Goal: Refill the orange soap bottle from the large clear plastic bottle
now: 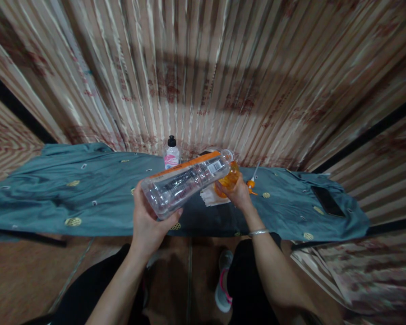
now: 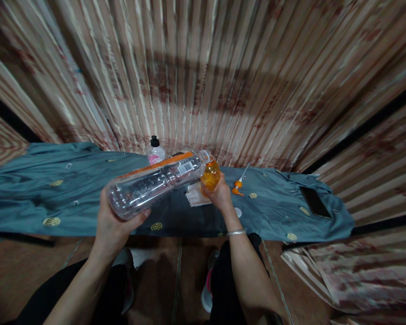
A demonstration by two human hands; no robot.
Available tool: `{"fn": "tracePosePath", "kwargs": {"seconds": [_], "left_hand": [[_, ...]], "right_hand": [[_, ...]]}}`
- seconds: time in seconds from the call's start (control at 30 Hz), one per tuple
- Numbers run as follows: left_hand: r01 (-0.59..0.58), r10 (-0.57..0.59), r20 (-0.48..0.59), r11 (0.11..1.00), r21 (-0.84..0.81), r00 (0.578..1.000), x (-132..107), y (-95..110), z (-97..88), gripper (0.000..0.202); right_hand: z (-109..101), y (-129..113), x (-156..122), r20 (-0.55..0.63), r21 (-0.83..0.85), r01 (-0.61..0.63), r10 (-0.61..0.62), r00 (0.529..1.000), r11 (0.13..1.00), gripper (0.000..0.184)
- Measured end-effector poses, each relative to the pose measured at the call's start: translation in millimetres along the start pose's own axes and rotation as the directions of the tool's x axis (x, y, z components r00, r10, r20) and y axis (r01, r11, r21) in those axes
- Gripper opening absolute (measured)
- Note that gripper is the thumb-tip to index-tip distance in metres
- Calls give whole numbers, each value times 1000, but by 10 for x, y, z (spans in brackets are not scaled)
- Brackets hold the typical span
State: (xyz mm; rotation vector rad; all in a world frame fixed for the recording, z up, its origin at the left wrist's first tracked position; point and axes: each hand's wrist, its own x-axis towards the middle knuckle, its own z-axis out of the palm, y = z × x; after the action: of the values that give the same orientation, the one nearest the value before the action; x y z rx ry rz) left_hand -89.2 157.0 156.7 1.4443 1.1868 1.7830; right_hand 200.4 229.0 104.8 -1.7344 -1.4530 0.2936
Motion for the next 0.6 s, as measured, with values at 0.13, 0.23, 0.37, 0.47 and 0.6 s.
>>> {"fn": "tracePosePath", "kwargs": {"seconds": [0.13,0.23,0.37,0.47,0.6], "left_hand": [[-6,6,-9,1000,22,1000,0,16,5,91],[-37,38,-22,999,38,999,5,25,10,90],[-42,42,-27,999,30,999,6,37,17,90],[-23,23,-15,1000,17,1000,7,58,19,89],[-2,2,1,999,40,1000,10,74,16,91]], "right_hand": [[-2,3,0,9,8,4,-4,1000,1000,80],[-3,-5,-3,2,-11,4,-4,1000,1000,79],[-5,-31,-6,11,-9,-6,6,1000,1000,79],[-8,-46,-7,8,0,-1,1,1000,1000,77],[-12,-48,-9,9,-11,-8,8,1000,1000,80]]}}
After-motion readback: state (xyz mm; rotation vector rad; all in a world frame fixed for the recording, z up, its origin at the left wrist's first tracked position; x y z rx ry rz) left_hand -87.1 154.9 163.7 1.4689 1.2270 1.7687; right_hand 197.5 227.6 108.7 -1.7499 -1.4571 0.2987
